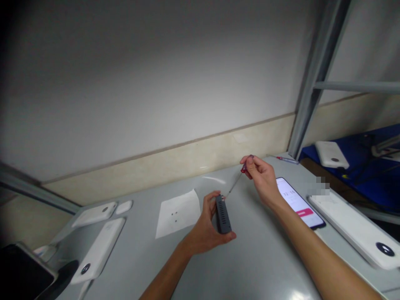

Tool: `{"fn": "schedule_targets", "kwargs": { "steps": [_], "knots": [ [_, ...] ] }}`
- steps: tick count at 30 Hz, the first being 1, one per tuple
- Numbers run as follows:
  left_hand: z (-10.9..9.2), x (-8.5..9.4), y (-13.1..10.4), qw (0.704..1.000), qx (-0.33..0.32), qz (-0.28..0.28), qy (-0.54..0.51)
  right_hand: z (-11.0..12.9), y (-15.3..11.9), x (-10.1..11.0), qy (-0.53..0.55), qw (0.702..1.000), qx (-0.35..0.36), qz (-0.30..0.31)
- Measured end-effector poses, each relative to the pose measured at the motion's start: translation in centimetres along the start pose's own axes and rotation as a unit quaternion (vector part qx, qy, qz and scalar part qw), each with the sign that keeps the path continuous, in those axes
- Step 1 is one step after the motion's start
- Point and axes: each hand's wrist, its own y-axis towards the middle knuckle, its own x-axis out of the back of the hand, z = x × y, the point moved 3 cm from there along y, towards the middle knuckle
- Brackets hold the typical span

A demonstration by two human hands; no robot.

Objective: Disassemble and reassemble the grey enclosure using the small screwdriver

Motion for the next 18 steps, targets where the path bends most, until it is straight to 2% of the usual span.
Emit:
{"fn": "schedule_targets", "kwargs": {
  "steps": [3, 7, 11, 18],
  "knots": [
    [0.3, -0.2, -0.1, 1.000, -0.001, 0.011, -0.020, 0.1, -0.4, -0.5, -0.021, 1.000, -0.010, 0.019],
    [0.3, -0.3, -0.1, 1.000, 0.006, 0.023, 0.016, 0.4, -0.9, -1.4, -0.051, 0.997, -0.002, 0.052],
    [-0.4, -0.3, -0.1, 0.998, -0.030, 0.019, 0.051, 0.6, -1.3, -1.9, -0.081, 0.993, 0.007, 0.083],
    [-0.8, -0.2, -0.1, 0.996, -0.057, 0.005, 0.075, 0.7, -1.4, -2.0, -0.107, 0.990, 0.013, 0.090]
  ]
}}
